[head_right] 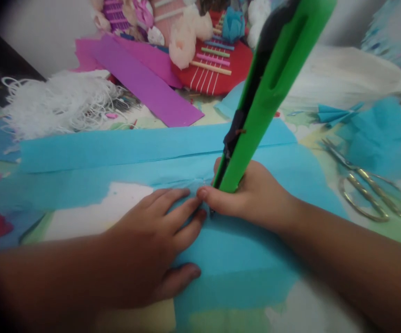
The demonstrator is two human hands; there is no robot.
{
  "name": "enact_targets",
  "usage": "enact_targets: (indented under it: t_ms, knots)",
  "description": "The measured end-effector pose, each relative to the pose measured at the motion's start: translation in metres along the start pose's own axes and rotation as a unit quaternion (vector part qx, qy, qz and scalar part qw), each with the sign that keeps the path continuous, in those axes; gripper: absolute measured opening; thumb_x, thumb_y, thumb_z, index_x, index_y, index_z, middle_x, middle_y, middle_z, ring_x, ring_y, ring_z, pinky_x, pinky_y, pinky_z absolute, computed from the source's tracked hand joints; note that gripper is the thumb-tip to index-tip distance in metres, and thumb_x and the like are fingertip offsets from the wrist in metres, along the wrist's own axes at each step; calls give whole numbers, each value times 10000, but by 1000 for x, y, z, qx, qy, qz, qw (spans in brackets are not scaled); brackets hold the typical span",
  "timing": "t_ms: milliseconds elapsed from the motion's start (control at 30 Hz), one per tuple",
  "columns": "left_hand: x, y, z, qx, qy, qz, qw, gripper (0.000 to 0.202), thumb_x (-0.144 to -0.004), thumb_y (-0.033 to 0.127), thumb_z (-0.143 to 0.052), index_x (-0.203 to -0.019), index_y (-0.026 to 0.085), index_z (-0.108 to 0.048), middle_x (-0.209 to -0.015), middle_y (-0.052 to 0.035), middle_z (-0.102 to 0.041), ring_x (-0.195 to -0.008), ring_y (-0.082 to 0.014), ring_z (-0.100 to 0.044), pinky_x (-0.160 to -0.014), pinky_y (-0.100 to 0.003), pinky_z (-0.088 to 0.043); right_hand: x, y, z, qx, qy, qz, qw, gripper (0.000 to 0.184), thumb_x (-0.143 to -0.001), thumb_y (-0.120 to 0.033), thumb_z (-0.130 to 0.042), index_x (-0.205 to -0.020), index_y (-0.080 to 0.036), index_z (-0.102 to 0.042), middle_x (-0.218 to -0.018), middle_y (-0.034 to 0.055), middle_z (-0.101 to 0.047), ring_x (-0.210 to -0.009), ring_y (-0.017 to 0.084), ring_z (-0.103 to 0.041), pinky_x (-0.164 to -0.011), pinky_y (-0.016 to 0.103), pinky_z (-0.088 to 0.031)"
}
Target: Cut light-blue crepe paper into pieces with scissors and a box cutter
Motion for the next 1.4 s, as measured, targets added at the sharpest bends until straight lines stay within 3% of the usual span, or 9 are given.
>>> enact_targets:
  t_ms: [500, 1000, 1167, 1400]
  knots:
    - [0, 2, 2, 1, 0, -8, 1000, 535, -772, 485, -432, -1132, 104, -540, -1163, -147, -497, -1066, -361, -408, -881, -498, -343, 4, -8, -3, 45, 14, 36, 998, 197, -665, -280, -569, -583, -195, -411, -497, -50, -457, -444, 73, -420, -418, 213, -338]
    - [1, 2, 1, 9, -6, -4, 1000, 516, -768, 487, -437, -1110, 115, -543, -1160, -150, -495, -1095, -357, -393, -898, -502, -336, 5, -13, -8, 69, -8, 48, 996, 266, -669, -327, -583, -568, -187, -381, -481, -61, -389, -430, 59, -361, -415, 203, -307]
    - [0, 3, 1, 7, -13, -10, 1000, 531, -783, 475, -418, -1142, 100, -525, -1176, -152, -486, -1090, -363, -396, -891, -503, -341, 3, -5, -4, 30, -8, 28, 999, 287, -670, -371, -587, -570, -188, -390, -508, -43, -439, -467, 76, -413, -429, 207, -343]
    - [0, 2, 0, 4, -18, -10, 1000, 557, -787, 484, -405, -1169, 90, -502, -1184, -147, -480, -1091, -362, -392, -897, -502, -332, 3, 0, -2, -12, -13, -6, 1000, 310, -687, -370, -573, -542, -192, -365, -478, -46, -380, -439, 68, -369, -384, 199, -312]
Point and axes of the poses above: each hand's wrist, its own x-axis away from the middle knuckle, its own z-axis out of the back of the hand, y = z × x, the point moved 7 cm from there along -x, towards the middle knuckle
